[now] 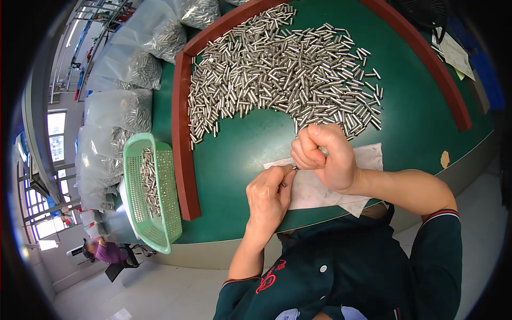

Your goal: Inspecting and sorting small metal pins on a green workbench into a basket.

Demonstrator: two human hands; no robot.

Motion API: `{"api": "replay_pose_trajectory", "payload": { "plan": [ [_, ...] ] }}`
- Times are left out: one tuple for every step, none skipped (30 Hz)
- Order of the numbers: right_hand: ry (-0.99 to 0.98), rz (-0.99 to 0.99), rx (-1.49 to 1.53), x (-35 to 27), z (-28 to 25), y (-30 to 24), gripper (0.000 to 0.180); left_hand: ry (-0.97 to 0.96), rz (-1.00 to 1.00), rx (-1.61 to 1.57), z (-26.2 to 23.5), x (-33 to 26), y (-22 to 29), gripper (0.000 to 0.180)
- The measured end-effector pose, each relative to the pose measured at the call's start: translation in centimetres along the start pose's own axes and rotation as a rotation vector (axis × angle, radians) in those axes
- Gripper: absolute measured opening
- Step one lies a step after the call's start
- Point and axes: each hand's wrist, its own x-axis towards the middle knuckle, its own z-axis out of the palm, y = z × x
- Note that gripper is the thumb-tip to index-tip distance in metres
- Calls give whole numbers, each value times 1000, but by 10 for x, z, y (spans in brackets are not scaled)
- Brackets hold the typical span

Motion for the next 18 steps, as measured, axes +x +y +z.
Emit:
{"api": "replay_pose_trajectory", "payload": {
  "plan": [
    [-1, -4, 3, 0, 1, 0, 41, 1, -1, 2, -1, 0, 0, 9],
    [-3, -4, 4, 0, 1, 0, 41, 4, 0, 0, -1, -1, 0, 9],
    [-6, -5, 1, 0, 1, 0, 41, 7, 0, -3, -1, -1, 1, 9],
    [-8, -7, -3, -1, 1, 1, 41, 7, 1, -3, -2, -1, 1, 9],
    [-8, -7, -4, -1, 1, 2, 41, 14, 4, -9, -1, -1, 1, 9],
    [-7, -12, -17, -1, 1, 3, 41, 21, 8, -15, -1, -1, 1, 8],
    [-7, -18, -30, -1, 1, 4, 41, 22, 8, -15, -2, -1, 1, 8],
    [-7, -17, -30, -2, 1, 4, 41, 20, 5, -16, -2, -1, 1, 8],
    [-7, -24, -33, -2, 1, 4, 41, 18, 1, -16, -1, -2, 0, 8],
    [-8, -30, -36, -2, 1, 4, 41, 18, -1, -17, -1, -1, 0, 8],
    [-8, -27, -36, -1, 1, 4, 41, 22, -4, -22, 0, -1, -1, 8],
    [-7, -22, -36, -1, 0, 4, 41, 26, -7, -28, 2, -1, -2, 8],
    [-11, -21, -39, -2, 2, 2, 41, 29, -5, -28, 0, -1, -1, 8],
    [-13, -23, -40, -3, 3, 0, 41, 32, 1, -29, -1, -1, 1, 8],
    [-13, -19, -43, -3, 5, -1, 41, 35, 6, -31, -2, -1, 2, 8],
    [-10, -13, -46, -2, 5, -1, 41, 36, 5, -32, -2, 0, 2, 8],
    [-10, -12, -46, -2, 4, 0, 41, 34, 1, -26, -2, 0, 2, 8],
    [-13, -22, -59, -1, 4, 0, 41, 32, -3, -20, -1, 1, 1, 8]
  ]
}}
